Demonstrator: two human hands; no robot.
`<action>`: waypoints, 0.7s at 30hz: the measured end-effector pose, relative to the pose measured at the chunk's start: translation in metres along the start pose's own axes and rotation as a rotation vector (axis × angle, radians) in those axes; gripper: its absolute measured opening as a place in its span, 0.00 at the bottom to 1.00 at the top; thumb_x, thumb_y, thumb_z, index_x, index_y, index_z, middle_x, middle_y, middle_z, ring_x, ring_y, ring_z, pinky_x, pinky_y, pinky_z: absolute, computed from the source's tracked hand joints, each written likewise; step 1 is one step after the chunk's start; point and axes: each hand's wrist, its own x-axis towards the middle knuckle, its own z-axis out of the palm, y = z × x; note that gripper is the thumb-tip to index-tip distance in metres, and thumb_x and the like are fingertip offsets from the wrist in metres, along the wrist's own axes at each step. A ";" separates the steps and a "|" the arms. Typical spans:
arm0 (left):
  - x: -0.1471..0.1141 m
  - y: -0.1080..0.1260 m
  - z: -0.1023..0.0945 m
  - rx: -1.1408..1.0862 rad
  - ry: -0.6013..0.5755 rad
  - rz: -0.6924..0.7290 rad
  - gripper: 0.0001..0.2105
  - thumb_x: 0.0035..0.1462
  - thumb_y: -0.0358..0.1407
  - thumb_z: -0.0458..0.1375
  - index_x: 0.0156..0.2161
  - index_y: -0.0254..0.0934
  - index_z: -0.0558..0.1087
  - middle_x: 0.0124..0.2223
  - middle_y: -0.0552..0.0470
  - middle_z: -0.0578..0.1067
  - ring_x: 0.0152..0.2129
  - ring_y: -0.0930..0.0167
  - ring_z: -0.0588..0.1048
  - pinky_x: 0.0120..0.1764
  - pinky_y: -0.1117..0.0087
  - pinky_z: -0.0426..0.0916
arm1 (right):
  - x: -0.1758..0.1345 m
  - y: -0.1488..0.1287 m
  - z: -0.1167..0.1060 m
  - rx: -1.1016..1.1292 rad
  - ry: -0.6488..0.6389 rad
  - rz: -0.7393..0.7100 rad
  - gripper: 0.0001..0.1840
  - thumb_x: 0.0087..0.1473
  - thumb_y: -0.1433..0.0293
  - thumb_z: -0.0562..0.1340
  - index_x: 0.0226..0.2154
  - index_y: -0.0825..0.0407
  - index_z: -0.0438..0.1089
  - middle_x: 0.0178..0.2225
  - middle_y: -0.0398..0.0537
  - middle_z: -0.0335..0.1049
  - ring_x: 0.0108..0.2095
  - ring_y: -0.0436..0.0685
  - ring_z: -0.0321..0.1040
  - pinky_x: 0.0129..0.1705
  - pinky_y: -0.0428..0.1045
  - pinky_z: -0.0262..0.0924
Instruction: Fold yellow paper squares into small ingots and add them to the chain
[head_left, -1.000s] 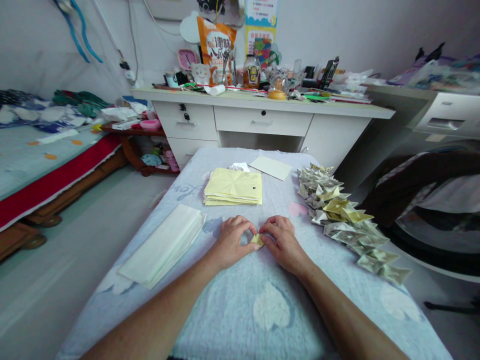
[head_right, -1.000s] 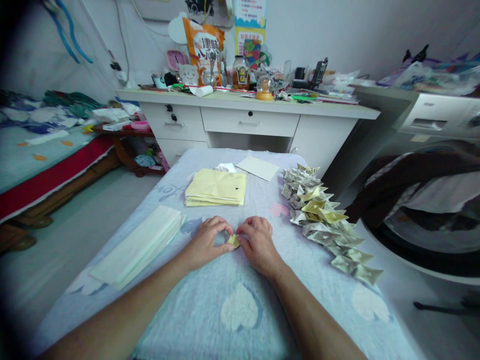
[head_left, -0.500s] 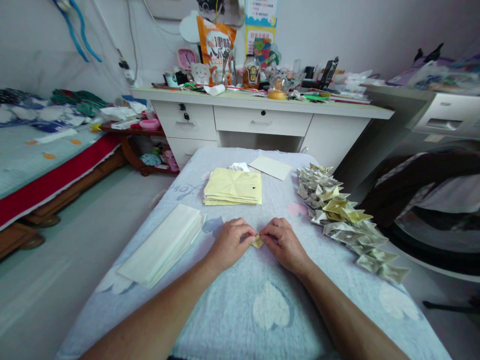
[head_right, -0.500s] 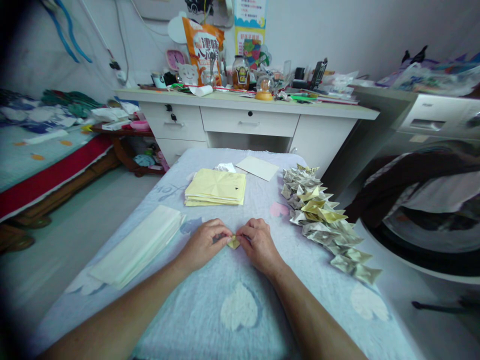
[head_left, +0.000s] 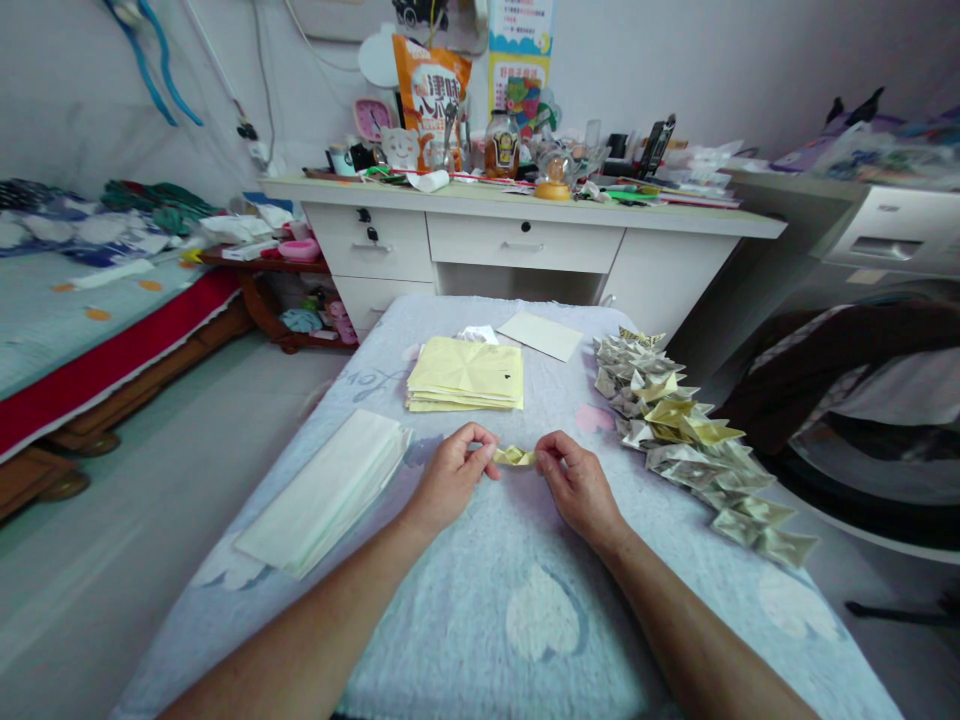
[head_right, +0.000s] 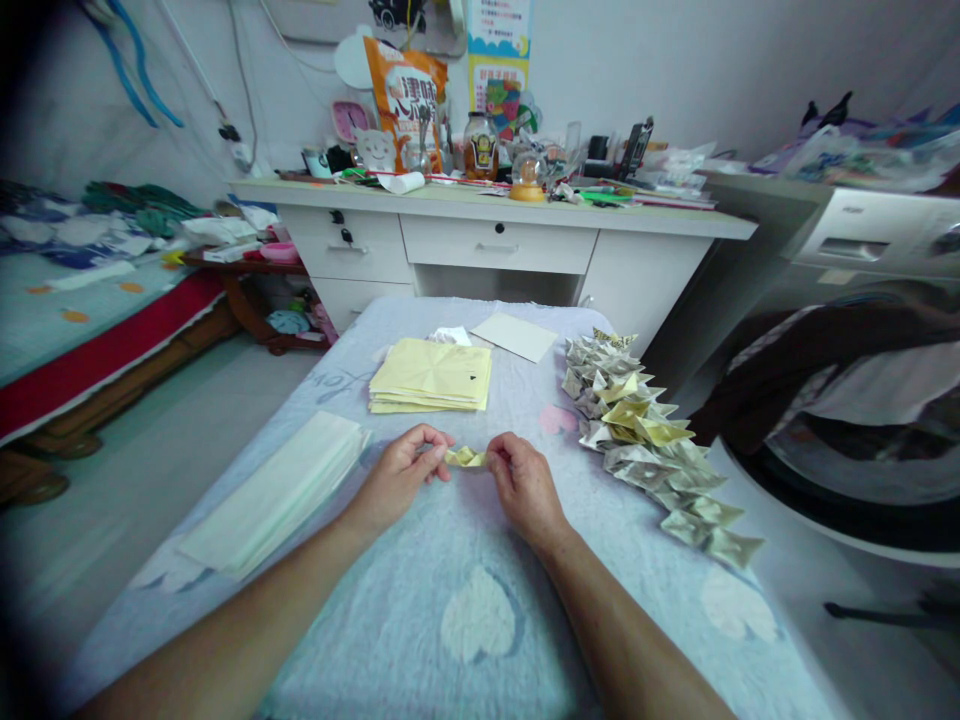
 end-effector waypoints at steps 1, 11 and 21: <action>0.001 0.001 0.000 -0.063 -0.002 -0.020 0.09 0.58 0.40 0.54 0.34 0.36 0.66 0.39 0.51 0.75 0.23 0.77 0.72 0.26 0.75 0.61 | 0.000 0.000 0.000 0.010 0.009 -0.001 0.06 0.57 0.72 0.53 0.31 0.51 0.64 0.27 0.43 0.67 0.30 0.52 0.64 0.33 0.46 0.55; 0.002 0.006 0.000 -0.439 0.038 -0.098 0.10 0.55 0.40 0.59 0.33 0.35 0.64 0.40 0.49 0.76 0.31 0.73 0.76 0.37 0.71 0.67 | 0.000 -0.005 -0.001 0.051 0.025 -0.050 0.03 0.55 0.71 0.54 0.32 0.51 0.63 0.30 0.44 0.67 0.32 0.52 0.64 0.36 0.47 0.58; -0.001 0.004 0.006 -0.254 -0.096 0.030 0.09 0.58 0.40 0.55 0.34 0.35 0.66 0.42 0.49 0.75 0.31 0.74 0.75 0.40 0.70 0.68 | 0.001 -0.006 0.003 -0.047 -0.099 -0.150 0.07 0.55 0.68 0.59 0.39 0.50 0.69 0.35 0.48 0.67 0.38 0.55 0.64 0.41 0.49 0.58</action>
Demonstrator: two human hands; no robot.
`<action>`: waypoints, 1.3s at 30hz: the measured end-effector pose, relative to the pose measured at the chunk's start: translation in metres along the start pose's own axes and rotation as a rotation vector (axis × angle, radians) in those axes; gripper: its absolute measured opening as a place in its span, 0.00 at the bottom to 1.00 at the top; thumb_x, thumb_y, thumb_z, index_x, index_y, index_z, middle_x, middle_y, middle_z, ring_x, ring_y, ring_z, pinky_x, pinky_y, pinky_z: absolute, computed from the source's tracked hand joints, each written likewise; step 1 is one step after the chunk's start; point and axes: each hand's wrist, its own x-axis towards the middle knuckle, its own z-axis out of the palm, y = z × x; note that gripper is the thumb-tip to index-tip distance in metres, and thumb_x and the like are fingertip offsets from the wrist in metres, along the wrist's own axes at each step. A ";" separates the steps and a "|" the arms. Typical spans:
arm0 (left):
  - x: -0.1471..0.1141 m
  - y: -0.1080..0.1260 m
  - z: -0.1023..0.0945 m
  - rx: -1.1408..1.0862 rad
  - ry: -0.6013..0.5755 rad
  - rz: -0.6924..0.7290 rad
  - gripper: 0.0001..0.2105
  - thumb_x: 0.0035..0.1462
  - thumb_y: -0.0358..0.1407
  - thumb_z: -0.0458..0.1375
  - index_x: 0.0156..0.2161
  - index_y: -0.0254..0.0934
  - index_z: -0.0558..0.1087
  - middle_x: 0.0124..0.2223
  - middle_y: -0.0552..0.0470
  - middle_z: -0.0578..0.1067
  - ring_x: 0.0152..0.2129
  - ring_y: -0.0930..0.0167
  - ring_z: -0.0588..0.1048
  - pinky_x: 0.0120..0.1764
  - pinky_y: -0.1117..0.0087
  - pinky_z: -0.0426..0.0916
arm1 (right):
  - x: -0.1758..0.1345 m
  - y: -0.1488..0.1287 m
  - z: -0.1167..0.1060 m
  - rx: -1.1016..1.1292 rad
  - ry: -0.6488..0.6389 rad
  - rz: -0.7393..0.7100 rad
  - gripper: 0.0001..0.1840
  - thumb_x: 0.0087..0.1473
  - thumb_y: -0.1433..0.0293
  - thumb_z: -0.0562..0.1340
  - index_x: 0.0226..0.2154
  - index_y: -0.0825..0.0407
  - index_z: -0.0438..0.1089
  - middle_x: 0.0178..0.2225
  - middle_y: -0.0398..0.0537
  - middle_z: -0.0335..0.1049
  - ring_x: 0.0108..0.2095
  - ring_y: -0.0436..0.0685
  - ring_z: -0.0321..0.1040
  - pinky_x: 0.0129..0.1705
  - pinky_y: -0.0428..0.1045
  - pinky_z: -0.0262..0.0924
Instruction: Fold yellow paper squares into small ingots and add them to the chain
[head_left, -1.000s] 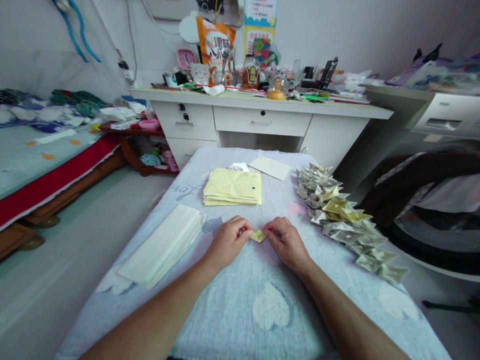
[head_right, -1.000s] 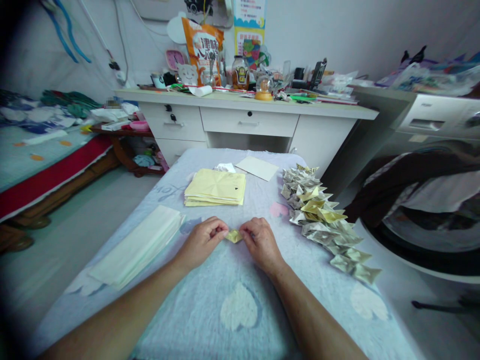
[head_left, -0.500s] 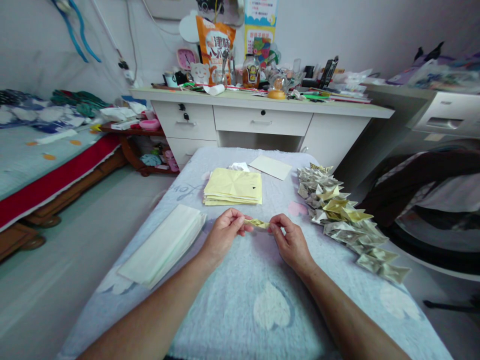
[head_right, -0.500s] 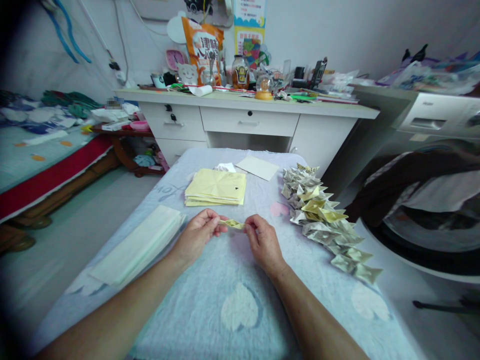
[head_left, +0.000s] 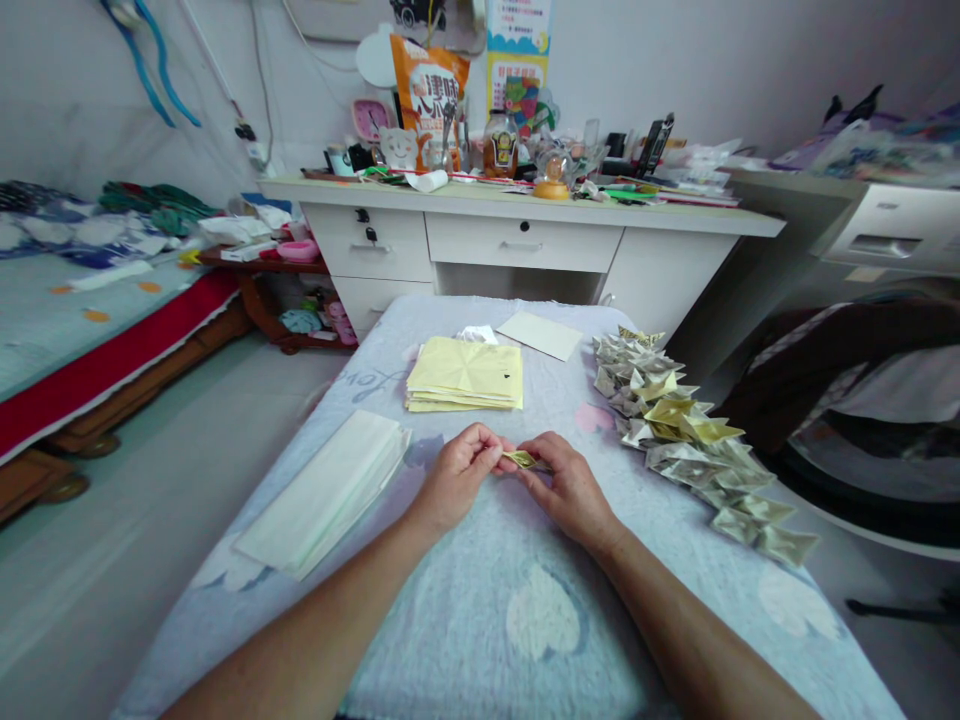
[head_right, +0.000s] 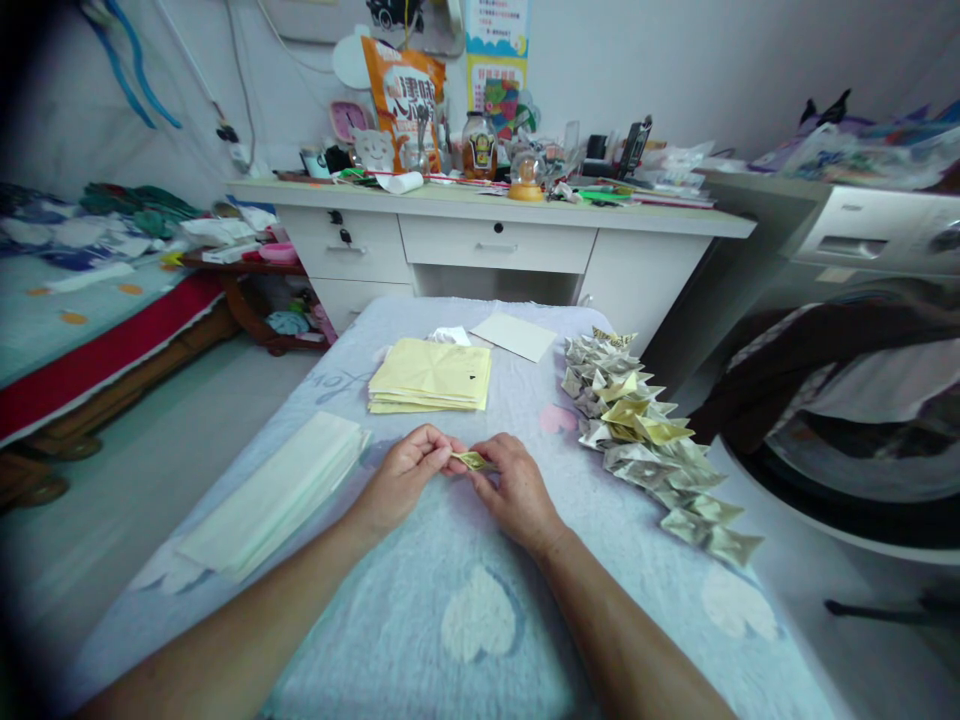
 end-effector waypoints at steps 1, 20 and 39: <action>0.000 0.001 0.000 0.003 -0.004 0.004 0.08 0.58 0.39 0.55 0.34 0.35 0.67 0.41 0.49 0.75 0.31 0.74 0.75 0.40 0.70 0.68 | 0.000 0.000 0.000 -0.007 -0.004 -0.005 0.06 0.56 0.68 0.59 0.37 0.50 0.70 0.33 0.47 0.67 0.37 0.55 0.64 0.40 0.49 0.58; 0.000 0.001 -0.001 0.338 -0.043 -0.011 0.10 0.53 0.39 0.59 0.32 0.33 0.74 0.27 0.54 0.71 0.24 0.75 0.66 0.29 0.74 0.59 | 0.000 0.000 0.000 0.215 -0.047 0.048 0.07 0.57 0.70 0.57 0.29 0.52 0.69 0.28 0.43 0.67 0.29 0.50 0.64 0.33 0.45 0.56; 0.001 -0.004 -0.006 0.331 -0.006 -0.037 0.17 0.57 0.44 0.54 0.25 0.33 0.73 0.18 0.58 0.63 0.17 0.77 0.61 0.23 0.75 0.54 | -0.001 -0.002 0.001 0.154 -0.111 0.101 0.10 0.57 0.66 0.58 0.26 0.53 0.64 0.22 0.39 0.58 0.24 0.47 0.55 0.26 0.43 0.47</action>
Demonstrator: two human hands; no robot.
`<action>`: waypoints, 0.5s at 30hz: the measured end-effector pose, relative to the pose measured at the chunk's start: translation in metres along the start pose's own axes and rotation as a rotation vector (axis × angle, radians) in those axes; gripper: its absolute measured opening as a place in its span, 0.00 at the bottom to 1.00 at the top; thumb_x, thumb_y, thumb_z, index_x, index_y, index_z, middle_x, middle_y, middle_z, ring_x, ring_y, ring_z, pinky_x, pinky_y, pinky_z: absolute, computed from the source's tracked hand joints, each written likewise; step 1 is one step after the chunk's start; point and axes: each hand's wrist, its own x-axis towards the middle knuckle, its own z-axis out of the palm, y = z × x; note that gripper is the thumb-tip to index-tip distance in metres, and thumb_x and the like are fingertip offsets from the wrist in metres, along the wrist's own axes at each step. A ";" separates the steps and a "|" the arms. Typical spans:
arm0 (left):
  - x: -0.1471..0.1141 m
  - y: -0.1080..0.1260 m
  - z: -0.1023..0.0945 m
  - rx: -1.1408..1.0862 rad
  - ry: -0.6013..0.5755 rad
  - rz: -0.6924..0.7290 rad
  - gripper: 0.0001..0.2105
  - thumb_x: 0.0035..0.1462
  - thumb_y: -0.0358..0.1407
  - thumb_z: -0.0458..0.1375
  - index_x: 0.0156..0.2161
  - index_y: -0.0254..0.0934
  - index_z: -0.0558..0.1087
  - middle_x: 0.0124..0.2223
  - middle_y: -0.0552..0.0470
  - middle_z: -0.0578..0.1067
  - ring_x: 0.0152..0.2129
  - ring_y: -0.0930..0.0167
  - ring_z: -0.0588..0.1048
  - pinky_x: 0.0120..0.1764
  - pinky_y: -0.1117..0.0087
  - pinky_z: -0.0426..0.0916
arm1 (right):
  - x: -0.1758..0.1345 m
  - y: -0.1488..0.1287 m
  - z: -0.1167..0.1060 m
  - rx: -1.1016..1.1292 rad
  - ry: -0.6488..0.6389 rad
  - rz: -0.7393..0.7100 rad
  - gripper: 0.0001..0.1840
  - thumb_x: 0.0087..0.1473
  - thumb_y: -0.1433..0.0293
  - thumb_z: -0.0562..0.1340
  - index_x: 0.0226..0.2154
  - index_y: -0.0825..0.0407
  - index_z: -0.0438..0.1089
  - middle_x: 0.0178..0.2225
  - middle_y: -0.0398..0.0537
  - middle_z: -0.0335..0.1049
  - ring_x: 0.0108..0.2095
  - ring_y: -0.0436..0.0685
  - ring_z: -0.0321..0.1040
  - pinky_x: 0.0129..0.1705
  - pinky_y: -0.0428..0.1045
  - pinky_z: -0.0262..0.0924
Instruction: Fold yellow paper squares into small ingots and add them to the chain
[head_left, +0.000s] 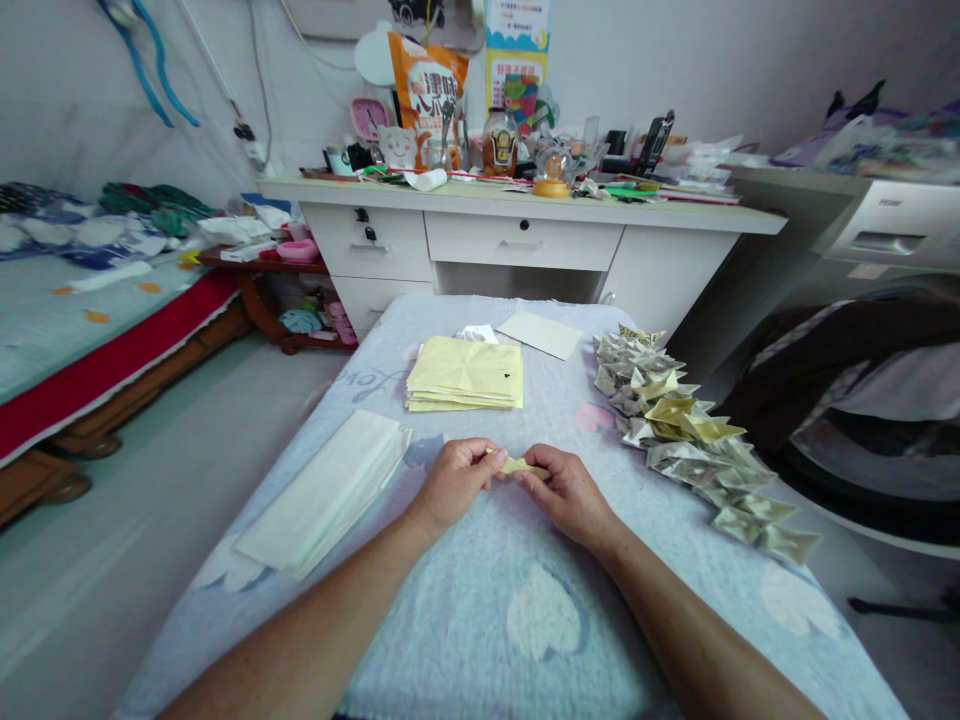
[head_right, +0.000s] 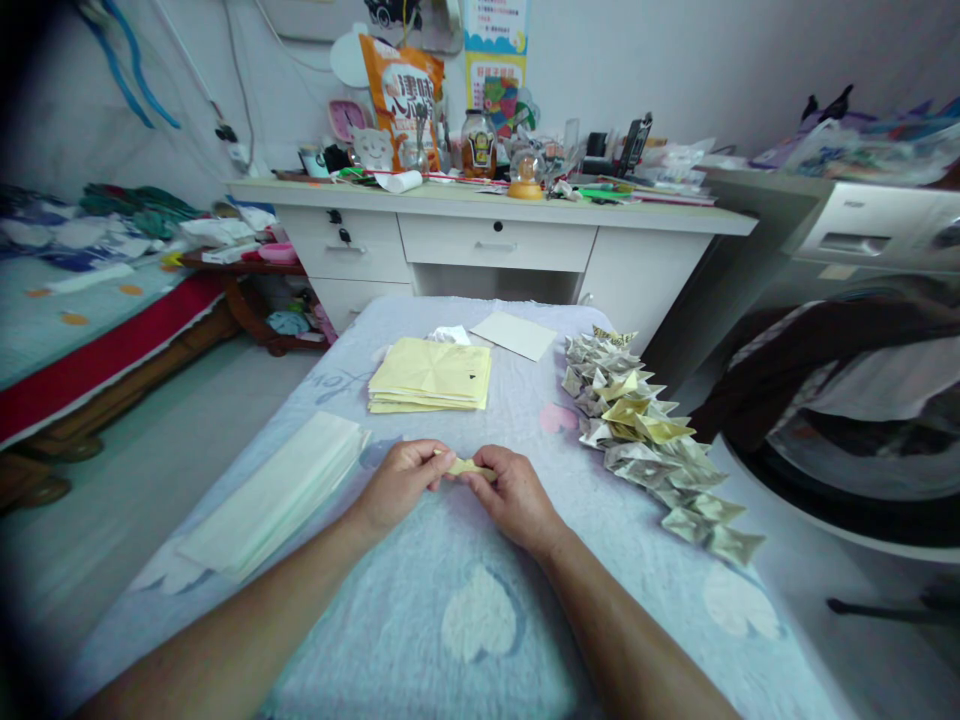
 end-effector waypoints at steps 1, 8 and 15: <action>0.000 0.000 0.000 0.005 0.001 0.008 0.16 0.57 0.44 0.54 0.25 0.33 0.73 0.18 0.58 0.63 0.17 0.77 0.61 0.23 0.75 0.54 | -0.001 0.001 0.000 0.026 -0.022 0.016 0.11 0.57 0.65 0.57 0.26 0.53 0.64 0.21 0.38 0.57 0.23 0.47 0.53 0.25 0.43 0.46; 0.000 0.003 -0.002 0.018 0.022 0.027 0.17 0.57 0.44 0.53 0.26 0.33 0.73 0.18 0.58 0.63 0.17 0.77 0.61 0.23 0.75 0.54 | -0.002 0.002 0.002 0.134 -0.087 0.041 0.13 0.61 0.65 0.52 0.29 0.53 0.66 0.21 0.38 0.60 0.23 0.47 0.57 0.27 0.43 0.49; 0.000 0.004 -0.003 0.063 0.030 0.042 0.17 0.58 0.44 0.52 0.25 0.34 0.71 0.19 0.58 0.62 0.18 0.77 0.60 0.24 0.75 0.53 | -0.001 0.003 -0.001 0.165 -0.107 0.052 0.15 0.60 0.65 0.54 0.25 0.53 0.67 0.20 0.39 0.62 0.22 0.46 0.55 0.27 0.43 0.49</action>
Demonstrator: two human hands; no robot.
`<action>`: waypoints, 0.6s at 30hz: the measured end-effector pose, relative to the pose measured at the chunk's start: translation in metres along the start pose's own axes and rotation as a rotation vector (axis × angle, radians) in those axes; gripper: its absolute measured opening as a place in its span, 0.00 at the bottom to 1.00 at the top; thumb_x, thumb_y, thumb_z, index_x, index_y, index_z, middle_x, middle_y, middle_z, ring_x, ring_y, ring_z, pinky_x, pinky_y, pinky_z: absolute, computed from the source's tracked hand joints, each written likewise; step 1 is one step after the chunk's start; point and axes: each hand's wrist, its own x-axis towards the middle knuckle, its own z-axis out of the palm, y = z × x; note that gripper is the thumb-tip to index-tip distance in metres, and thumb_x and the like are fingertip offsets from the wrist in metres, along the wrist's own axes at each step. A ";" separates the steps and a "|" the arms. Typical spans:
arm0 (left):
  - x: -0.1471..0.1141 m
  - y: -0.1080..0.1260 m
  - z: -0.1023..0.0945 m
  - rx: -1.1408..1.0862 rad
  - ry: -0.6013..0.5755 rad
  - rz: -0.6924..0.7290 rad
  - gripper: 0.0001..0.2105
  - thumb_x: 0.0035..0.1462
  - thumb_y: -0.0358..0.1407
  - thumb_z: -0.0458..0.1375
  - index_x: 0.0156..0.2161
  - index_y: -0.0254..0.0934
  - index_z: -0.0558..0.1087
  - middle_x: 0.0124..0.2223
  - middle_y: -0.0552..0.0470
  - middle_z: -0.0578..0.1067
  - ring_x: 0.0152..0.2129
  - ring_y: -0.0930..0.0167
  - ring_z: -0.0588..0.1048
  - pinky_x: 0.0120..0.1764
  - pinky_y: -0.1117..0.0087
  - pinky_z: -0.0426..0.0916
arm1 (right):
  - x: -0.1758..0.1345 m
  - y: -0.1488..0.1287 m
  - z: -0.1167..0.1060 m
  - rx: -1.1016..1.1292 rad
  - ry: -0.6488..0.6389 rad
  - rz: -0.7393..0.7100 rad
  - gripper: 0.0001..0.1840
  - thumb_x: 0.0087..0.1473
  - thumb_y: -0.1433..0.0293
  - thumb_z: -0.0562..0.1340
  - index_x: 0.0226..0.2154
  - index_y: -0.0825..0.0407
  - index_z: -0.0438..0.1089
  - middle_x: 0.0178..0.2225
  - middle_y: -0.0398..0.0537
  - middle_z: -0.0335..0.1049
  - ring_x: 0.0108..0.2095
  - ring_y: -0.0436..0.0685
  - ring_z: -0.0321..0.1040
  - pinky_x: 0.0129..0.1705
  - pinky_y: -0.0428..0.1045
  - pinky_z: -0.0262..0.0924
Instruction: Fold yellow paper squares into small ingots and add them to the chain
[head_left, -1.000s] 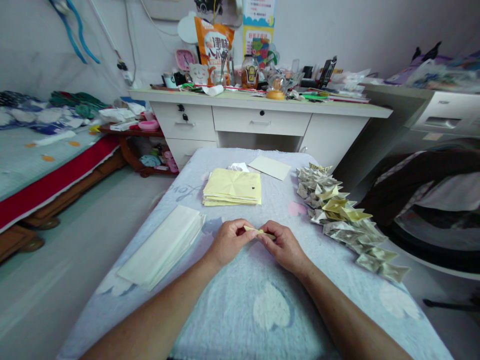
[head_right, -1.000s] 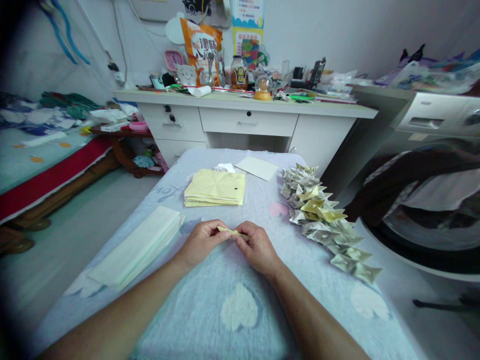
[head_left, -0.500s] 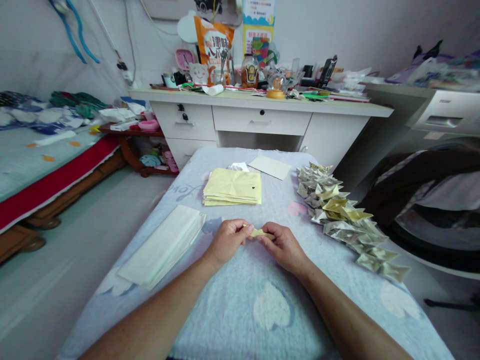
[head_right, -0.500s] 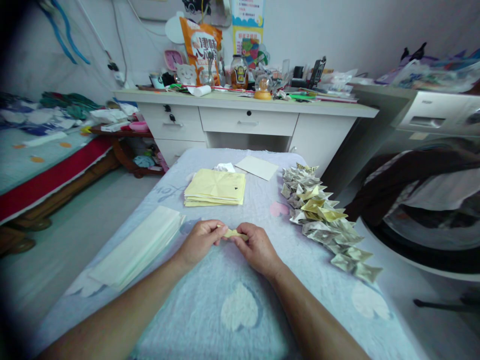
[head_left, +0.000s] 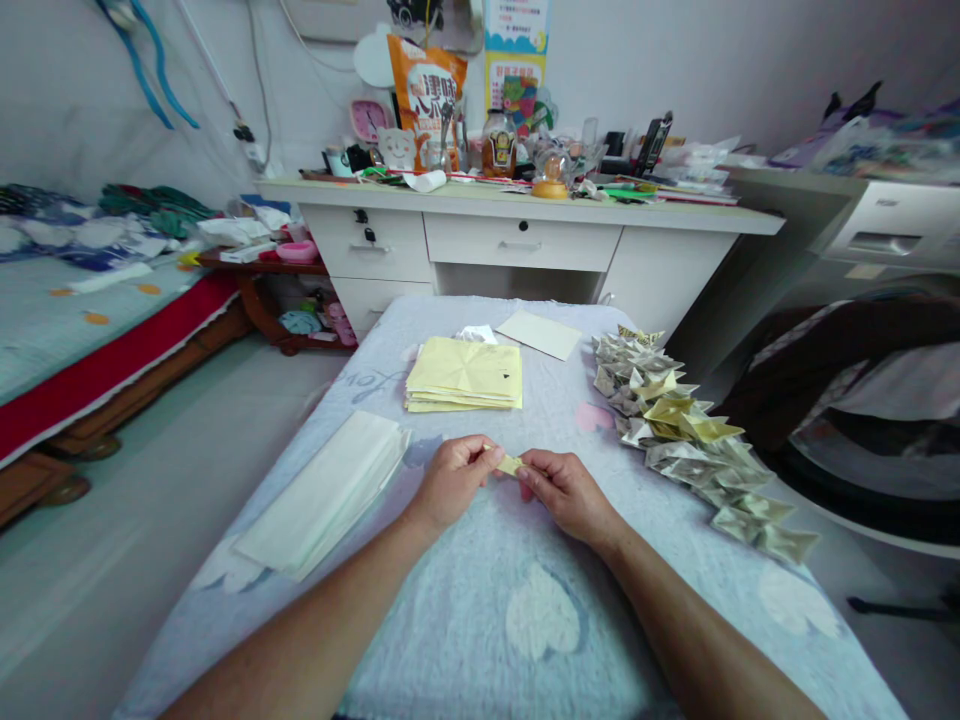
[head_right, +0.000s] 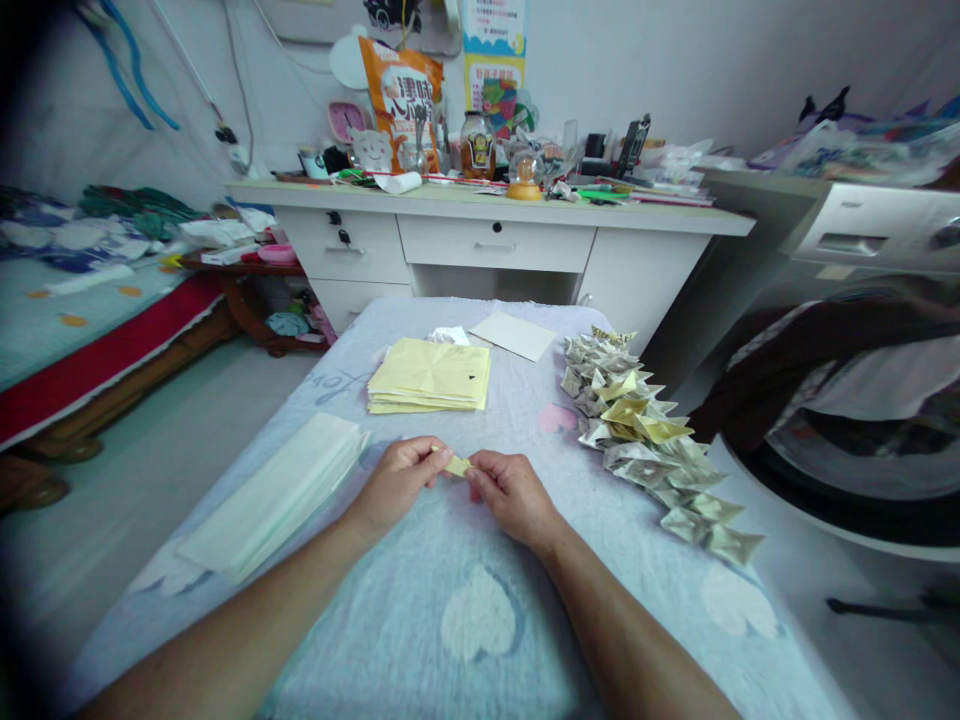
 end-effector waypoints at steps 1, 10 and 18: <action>0.000 0.000 0.000 0.006 -0.002 0.000 0.17 0.58 0.44 0.52 0.25 0.34 0.71 0.19 0.59 0.61 0.18 0.77 0.60 0.24 0.75 0.53 | 0.000 0.000 0.000 0.006 -0.001 0.005 0.16 0.60 0.64 0.54 0.25 0.53 0.67 0.20 0.39 0.62 0.21 0.46 0.55 0.26 0.43 0.49; -0.003 0.006 0.002 0.045 -0.028 0.088 0.14 0.58 0.41 0.53 0.28 0.33 0.71 0.21 0.58 0.63 0.20 0.77 0.60 0.25 0.75 0.54 | 0.000 -0.003 -0.001 0.222 -0.040 0.051 0.16 0.60 0.58 0.54 0.33 0.53 0.68 0.24 0.43 0.68 0.26 0.49 0.63 0.30 0.44 0.57; 0.000 0.005 0.004 -0.129 -0.032 0.041 0.11 0.56 0.40 0.56 0.30 0.33 0.71 0.23 0.58 0.66 0.21 0.77 0.62 0.26 0.76 0.56 | 0.002 0.003 0.005 0.243 0.024 0.053 0.13 0.59 0.58 0.55 0.35 0.52 0.63 0.23 0.40 0.65 0.24 0.48 0.61 0.27 0.43 0.56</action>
